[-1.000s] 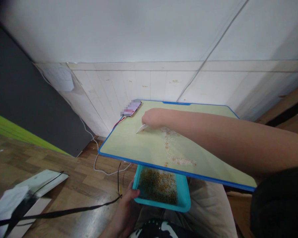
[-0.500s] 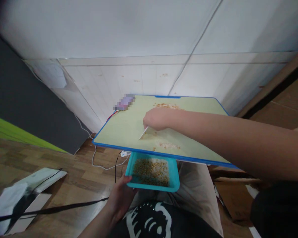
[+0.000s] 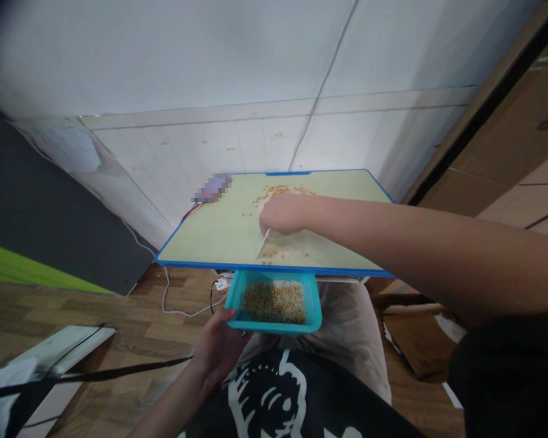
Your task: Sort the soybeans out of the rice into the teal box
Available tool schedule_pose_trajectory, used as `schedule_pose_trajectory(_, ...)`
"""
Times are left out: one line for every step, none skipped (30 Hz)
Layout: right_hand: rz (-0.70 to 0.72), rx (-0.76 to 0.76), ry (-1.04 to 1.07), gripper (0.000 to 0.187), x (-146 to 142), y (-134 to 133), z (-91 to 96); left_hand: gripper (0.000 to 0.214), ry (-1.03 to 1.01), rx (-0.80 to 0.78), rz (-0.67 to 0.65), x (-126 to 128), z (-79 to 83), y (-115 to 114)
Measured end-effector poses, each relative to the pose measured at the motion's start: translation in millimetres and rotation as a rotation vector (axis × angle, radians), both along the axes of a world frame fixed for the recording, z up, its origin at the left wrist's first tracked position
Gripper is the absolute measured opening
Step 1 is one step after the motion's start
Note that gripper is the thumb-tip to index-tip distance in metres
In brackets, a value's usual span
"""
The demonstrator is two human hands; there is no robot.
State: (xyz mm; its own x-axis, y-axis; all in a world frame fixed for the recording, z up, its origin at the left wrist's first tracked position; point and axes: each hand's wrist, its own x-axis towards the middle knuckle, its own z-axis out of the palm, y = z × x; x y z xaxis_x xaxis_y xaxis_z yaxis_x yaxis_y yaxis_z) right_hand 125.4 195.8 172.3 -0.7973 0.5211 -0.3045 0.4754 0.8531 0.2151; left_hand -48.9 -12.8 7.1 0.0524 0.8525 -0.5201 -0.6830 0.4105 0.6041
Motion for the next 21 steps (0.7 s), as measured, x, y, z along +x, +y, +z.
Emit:
schedule_pose_trajectory(-0.001, -0.007, 0.013, 0.053, 0.7, -0.2, 0.3, 0.05, -0.005, 0.007, -0.006, 0.4, 0.3, 0.3)
schedule_pose_trajectory(-0.002, -0.014, 0.031, 0.053, 1.3, -0.8, 1.3, 0.05, -0.008, 0.016, -0.01, 0.9, 0.8, 0.5)
schedule_pose_trajectory(-0.005, -0.019, 0.052, 0.053, 1.9, -1.7, 3.1, 0.05, -0.011, 0.022, -0.014, 1.5, 1.6, 0.9)
schedule_pose_trajectory(-0.01, -0.022, 0.074, 0.053, 2.6, -2.7, 5.5, 0.05, -0.011, 0.028, -0.017, 2.1, 2.6, 1.3)
schedule_pose_trajectory(-0.02, -0.022, 0.094, 0.053, 3.5, -3.7, 8.6, 0.049, -0.009, 0.03, -0.019, 2.6, 3.7, 1.7)
schedule_pose_trajectory(-0.039, -0.018, 0.113, 0.053, 4.7, -4.4, 12.2, 0.049, -0.006, 0.032, -0.021, 3.0, 4.8, 2.3)
schedule_pose_trajectory(-0.067, -0.008, 0.13, 0.053, 6.1, -4.8, 16.0, 0.049, -0.001, 0.031, -0.024, 3.2, 5.9, 2.9)
schedule_pose_trajectory(-0.103, 0.006, 0.142, 0.051, 7.6, -4.9, 19.7, 0.049, 0.006, 0.026, -0.024, 3.2, 6.8, 3.5)
schedule_pose_trajectory(-0.143, 0.024, 0.149, 0.049, 9.1, -4.7, 23.1, 0.049, 0.014, 0.022, -0.021, 3.0, 7.6, 4.2)
schedule_pose_trajectory(-0.183, 0.047, 0.156, 0.047, 10.4, -4.3, 25.9, 0.051, 0.023, 0.019, -0.016, 2.6, 8.2, 4.8)
schedule_pose_trajectory(-0.217, 0.071, 0.162, 0.046, 11.6, -3.7, 28.0, 0.052, 0.031, 0.016, -0.009, 1.9, 8.8, 5.3)
schedule_pose_trajectory(-0.245, 0.089, 0.166, 0.046, 12.5, -3.2, 29.2, 0.053, 0.039, 0.014, -0.003, 1.2, 9.2, 5.7)
schedule_pose_trajectory(-0.265, 0.099, 0.171, 0.047, 13.0, -2.6, 29.4, 0.053, 0.048, 0.011, 0.004, 0.3, 9.7, 5.9)
schedule_pose_trajectory(-0.281, 0.098, 0.175, 0.047, 13.3, -2.0, 28.8, 0.053, 0.057, 0.009, 0.008, -0.7, 10.1, 5.9)
schedule_pose_trajectory(-0.295, 0.09, 0.178, 0.047, 13.4, -1.4, 27.3, 0.052, 0.067, 0.005, 0.009, -2.0, 10.6, 5.7)
schedule_pose_trajectory(-0.31, 0.075, 0.179, 0.046, 13.4, -0.5, 25.3, 0.051, 0.078, -0.001, 0.01, -3.4, 11.1, 5.2)
schedule_pose_trajectory(-0.33, 0.06, 0.18, 0.043, 13.3, 0.8, 22.9, 0.048, 0.089, -0.008, 0.011, -5.2, 11.6, 4.4)
schedule_pose_trajectory(-0.35, 0.045, 0.185, 0.04, 13.4, 2.4, 20.2, 0.046, 0.101, -0.014, 0.015, -7.3, 12.0, 3.6)
schedule_pose_trajectory(-0.371, 0.033, 0.192, 0.038, 13.5, 4.4, 17.5, 0.045, 0.111, -0.02, 0.023, -9.9, 12.2, 2.6)
schedule_pose_trajectory(-0.389, 0.025, 0.2, 0.036, 13.7, 6.8, 14.9, 0.045, 0.122, -0.028, 0.033, -12.8, 12.3, 1.7)
schedule_pose_trajectory(-0.402, 0.022, 0.206, 0.035, 13.9, 9.6, 12.5, 0.045, 0.135, -0.032, 0.047, -16.0, 12.1, 0.9)
